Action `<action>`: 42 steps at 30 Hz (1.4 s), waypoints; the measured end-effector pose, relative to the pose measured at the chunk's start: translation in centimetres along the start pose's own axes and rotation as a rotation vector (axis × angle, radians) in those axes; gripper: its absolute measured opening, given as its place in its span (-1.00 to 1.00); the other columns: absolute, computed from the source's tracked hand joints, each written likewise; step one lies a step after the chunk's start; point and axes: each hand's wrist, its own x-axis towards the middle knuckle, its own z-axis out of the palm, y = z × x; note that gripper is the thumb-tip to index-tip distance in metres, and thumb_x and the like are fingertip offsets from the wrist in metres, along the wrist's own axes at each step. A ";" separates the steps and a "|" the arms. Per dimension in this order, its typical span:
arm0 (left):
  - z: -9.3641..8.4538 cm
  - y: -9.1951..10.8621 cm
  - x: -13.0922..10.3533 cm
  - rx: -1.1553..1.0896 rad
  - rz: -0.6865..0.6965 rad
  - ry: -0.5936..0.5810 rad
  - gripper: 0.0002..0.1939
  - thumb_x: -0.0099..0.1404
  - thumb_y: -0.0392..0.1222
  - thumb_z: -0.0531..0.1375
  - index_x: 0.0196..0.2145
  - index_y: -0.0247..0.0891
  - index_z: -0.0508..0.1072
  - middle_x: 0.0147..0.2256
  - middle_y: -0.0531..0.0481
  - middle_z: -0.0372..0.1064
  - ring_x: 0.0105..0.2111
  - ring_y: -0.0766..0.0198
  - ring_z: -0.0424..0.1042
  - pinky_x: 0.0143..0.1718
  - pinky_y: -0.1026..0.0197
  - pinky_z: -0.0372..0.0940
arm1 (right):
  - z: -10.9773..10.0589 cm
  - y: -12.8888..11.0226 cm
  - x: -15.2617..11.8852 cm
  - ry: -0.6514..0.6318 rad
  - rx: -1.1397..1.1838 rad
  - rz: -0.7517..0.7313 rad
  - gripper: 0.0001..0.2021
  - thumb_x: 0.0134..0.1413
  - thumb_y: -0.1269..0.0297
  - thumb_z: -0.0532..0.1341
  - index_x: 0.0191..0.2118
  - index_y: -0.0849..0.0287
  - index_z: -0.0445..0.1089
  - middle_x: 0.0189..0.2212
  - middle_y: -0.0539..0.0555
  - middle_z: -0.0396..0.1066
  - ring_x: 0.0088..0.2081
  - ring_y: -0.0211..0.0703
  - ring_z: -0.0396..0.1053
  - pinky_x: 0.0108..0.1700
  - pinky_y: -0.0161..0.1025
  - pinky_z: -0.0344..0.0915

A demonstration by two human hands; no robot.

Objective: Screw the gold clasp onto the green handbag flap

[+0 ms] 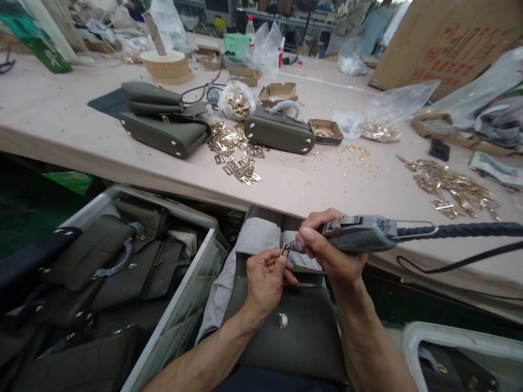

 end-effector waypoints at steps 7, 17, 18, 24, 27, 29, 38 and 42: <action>-0.2 -0.3 0.1 -0.006 0.000 -0.049 -0.66 0.24 -0.01 0.35 -0.27 -0.39 0.52 -0.48 -0.05 0.49 -0.67 0.27 0.47 -0.66 0.36 0.30 | 0.1 -0.5 0.3 -0.124 -0.100 0.026 -0.85 0.07 0.29 0.42 -0.41 0.17 0.47 -0.49 0.01 0.40 -0.47 -0.26 0.30 -0.48 -0.29 0.27; -0.1 -0.8 0.2 -0.034 -0.001 0.010 -0.60 0.22 0.05 0.37 -0.20 -0.38 0.51 -0.43 -0.10 0.53 -0.63 0.22 0.51 -0.58 0.28 0.41 | -2.3 -4.0 2.6 0.053 0.321 -0.157 -0.88 0.00 0.26 0.39 -0.36 0.09 0.44 -0.61 -0.10 0.27 -0.70 -0.34 0.10 -0.60 -0.28 0.18; -0.1 -0.8 0.2 -0.029 0.005 0.011 -0.60 0.22 0.05 0.37 -0.21 -0.39 0.51 -0.42 -0.11 0.53 -0.63 0.23 0.51 -0.57 0.28 0.41 | -3.0 -4.4 2.8 0.131 0.352 -0.166 -0.86 -0.04 0.27 0.40 -0.37 0.09 0.43 -0.61 -0.12 0.24 -0.71 -0.38 0.04 -0.61 -0.30 0.15; 0.1 -0.4 0.5 -0.012 -0.010 -0.003 -0.60 0.24 0.02 0.36 -0.19 -0.41 0.51 -0.39 -0.15 0.55 -0.63 0.25 0.50 -0.58 0.28 0.42 | -6.7 -3.5 3.7 0.356 0.500 -0.091 -0.77 -0.16 0.35 0.45 -0.39 0.18 0.39 -0.53 -0.13 0.21 -0.65 -0.46 -0.01 -0.55 -0.36 0.19; 0.2 -0.5 0.7 0.010 -0.021 0.004 -0.58 0.24 0.05 0.36 -0.18 -0.41 0.51 -0.35 -0.18 0.57 -0.60 0.24 0.53 -0.57 0.29 0.43 | -7.7 -2.2 4.2 0.400 0.571 -0.078 -0.74 -0.18 0.39 0.43 -0.42 0.20 0.31 -0.50 -0.12 0.23 -0.62 -0.46 0.03 -0.51 -0.36 0.23; 0.2 -0.5 0.7 0.034 -0.028 0.014 -0.55 0.22 0.10 0.37 -0.19 -0.40 0.53 -0.36 -0.20 0.58 -0.58 0.20 0.55 -0.55 0.29 0.44 | -8.3 -1.6 4.8 0.427 0.600 -0.061 -0.73 -0.16 0.41 0.42 -0.43 0.19 0.26 -0.49 -0.12 0.24 -0.62 -0.45 0.06 -0.49 -0.36 0.26; 0.7 -1.5 1.3 -0.004 -0.003 0.103 -0.38 0.02 0.32 0.44 -0.31 -0.36 0.56 -0.46 -0.15 0.55 -0.68 0.20 0.49 -0.67 0.28 0.38 | -10.4 2.1 13.7 0.715 0.656 0.019 -0.74 -0.17 0.42 0.34 -0.42 0.19 0.20 -0.49 -0.12 0.26 -0.61 -0.43 0.15 -0.47 -0.34 0.36; 0.7 -1.9 1.7 -0.034 -0.006 0.122 -0.33 -0.04 0.36 0.45 -0.31 -0.36 0.55 -0.45 -0.16 0.55 -0.68 0.18 0.49 -0.67 0.27 0.39 | -9.7 4.2 18.6 0.946 0.619 0.084 -0.77 -0.12 0.45 0.28 -0.43 0.17 0.17 -0.53 -0.13 0.25 -0.61 -0.40 0.19 -0.50 -0.36 0.38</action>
